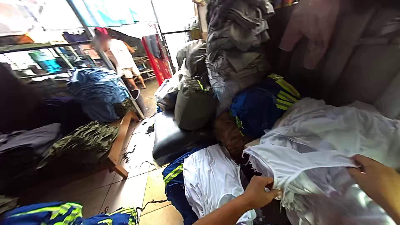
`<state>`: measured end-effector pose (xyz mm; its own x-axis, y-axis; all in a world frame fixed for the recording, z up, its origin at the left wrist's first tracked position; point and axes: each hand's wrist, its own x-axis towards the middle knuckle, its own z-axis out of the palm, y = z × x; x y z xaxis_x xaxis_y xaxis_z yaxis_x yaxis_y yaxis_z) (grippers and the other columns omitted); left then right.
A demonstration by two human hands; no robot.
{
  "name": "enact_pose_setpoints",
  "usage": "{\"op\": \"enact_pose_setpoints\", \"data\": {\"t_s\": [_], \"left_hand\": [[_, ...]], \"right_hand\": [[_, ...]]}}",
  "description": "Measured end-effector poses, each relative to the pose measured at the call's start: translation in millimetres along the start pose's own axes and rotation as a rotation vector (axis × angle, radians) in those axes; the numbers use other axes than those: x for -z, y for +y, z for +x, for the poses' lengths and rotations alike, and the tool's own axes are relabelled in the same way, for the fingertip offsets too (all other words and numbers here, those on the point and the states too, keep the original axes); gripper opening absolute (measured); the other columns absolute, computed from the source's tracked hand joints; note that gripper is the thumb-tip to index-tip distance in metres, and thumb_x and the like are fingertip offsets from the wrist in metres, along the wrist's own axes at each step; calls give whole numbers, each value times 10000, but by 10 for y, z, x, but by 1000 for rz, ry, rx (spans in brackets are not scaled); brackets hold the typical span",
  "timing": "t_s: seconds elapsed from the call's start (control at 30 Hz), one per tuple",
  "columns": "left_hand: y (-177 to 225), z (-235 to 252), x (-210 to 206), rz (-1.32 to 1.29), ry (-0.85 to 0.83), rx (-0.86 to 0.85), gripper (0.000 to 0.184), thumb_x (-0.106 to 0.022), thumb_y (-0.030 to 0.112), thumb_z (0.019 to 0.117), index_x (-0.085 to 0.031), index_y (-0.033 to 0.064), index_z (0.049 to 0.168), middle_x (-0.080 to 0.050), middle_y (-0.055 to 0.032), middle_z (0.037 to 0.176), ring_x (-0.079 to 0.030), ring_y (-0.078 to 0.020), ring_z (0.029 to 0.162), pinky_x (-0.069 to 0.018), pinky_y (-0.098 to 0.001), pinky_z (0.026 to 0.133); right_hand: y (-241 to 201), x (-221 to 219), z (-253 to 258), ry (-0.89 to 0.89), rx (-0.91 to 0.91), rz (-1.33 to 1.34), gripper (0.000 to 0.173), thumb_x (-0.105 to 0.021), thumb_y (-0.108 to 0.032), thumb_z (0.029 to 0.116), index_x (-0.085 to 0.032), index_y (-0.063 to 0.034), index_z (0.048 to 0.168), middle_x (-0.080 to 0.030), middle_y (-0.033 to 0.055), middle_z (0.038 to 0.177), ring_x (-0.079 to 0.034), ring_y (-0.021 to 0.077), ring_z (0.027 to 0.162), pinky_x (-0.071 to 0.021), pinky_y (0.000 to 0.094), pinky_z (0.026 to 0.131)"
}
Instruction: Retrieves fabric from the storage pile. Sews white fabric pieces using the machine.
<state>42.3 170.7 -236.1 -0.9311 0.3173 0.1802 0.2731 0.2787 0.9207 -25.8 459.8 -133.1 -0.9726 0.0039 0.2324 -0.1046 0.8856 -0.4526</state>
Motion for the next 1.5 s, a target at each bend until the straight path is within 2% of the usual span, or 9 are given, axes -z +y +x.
{"op": "enact_pose_setpoints", "data": {"t_s": [0.13,0.23,0.33,0.47,0.57,0.7,1.0,1.13,1.5], "left_hand": [[562,-309,838,-590,214,-203,129,-551,70,981,-680,73,986,-732,38,857,-704,-57,786,-598,-293,774],[876,-755,1364,-705,433,-433,141,-621,287,985,-760,266,981,-732,98,800,-672,-9,685,-562,-213,637],[1062,-1264,1613,-872,438,-697,163,-661,272,955,-775,178,1023,-689,92,733,-603,33,588,-463,-119,518],[1120,-1711,1785,-742,439,-880,374,-754,219,897,-685,94,1243,-735,9,1068,-687,-37,849,-551,-168,692],[977,-1548,1859,-445,735,-458,486,-717,218,892,-600,82,1344,-729,-5,1209,-701,-75,1040,-589,-246,869],[410,-803,2351,-586,826,81,294,-430,-35,1031,-496,-62,1317,-700,-83,1022,-694,-120,888,-587,-307,833],[987,-919,2960,-327,928,-506,332,-471,21,1012,-515,63,1338,-709,-12,1132,-710,-127,985,-603,-331,883],[451,-1166,2533,-338,901,-233,331,-619,177,984,-551,112,1301,-717,30,1049,-702,-84,912,-600,-306,857],[-1664,-2162,539,-116,585,820,434,-532,81,1038,-444,-148,1396,-662,-311,1146,-678,-348,1055,-534,-493,971]], "right_hand": [[-342,112,-158,-156,190,909,271,-375,-61,1035,-619,-177,1018,-732,-140,872,-704,-7,824,-605,231,788],[-925,-10,-389,-563,388,1293,244,-488,-293,1054,-730,-329,1060,-764,-117,937,-712,25,842,-597,238,781],[-1409,-21,-601,-862,529,1398,181,-594,-355,1002,-730,-342,1121,-743,-123,927,-689,6,830,-580,231,779],[-1770,41,-657,-1072,531,1486,248,-644,-342,986,-672,-280,1224,-735,-100,945,-684,3,812,-573,205,760],[-1962,-247,-433,-1009,321,1604,377,-696,-330,949,-674,-185,1296,-763,-19,1009,-726,65,851,-614,237,783],[-2347,-790,60,-694,-195,1512,252,-413,-150,1090,-462,-58,1319,-678,27,1036,-698,107,858,-601,292,765],[-2936,-802,261,-540,223,1616,403,-545,134,950,-548,-59,1304,-661,22,1097,-692,106,890,-606,283,824],[-2550,-1216,289,-584,178,1455,398,-565,94,943,-567,-43,1317,-680,36,1068,-688,111,871,-604,301,804],[-764,-2868,-732,-1009,203,433,378,-637,-66,970,-588,102,1305,-630,305,1235,-618,400,1152,-464,519,1035]]}}
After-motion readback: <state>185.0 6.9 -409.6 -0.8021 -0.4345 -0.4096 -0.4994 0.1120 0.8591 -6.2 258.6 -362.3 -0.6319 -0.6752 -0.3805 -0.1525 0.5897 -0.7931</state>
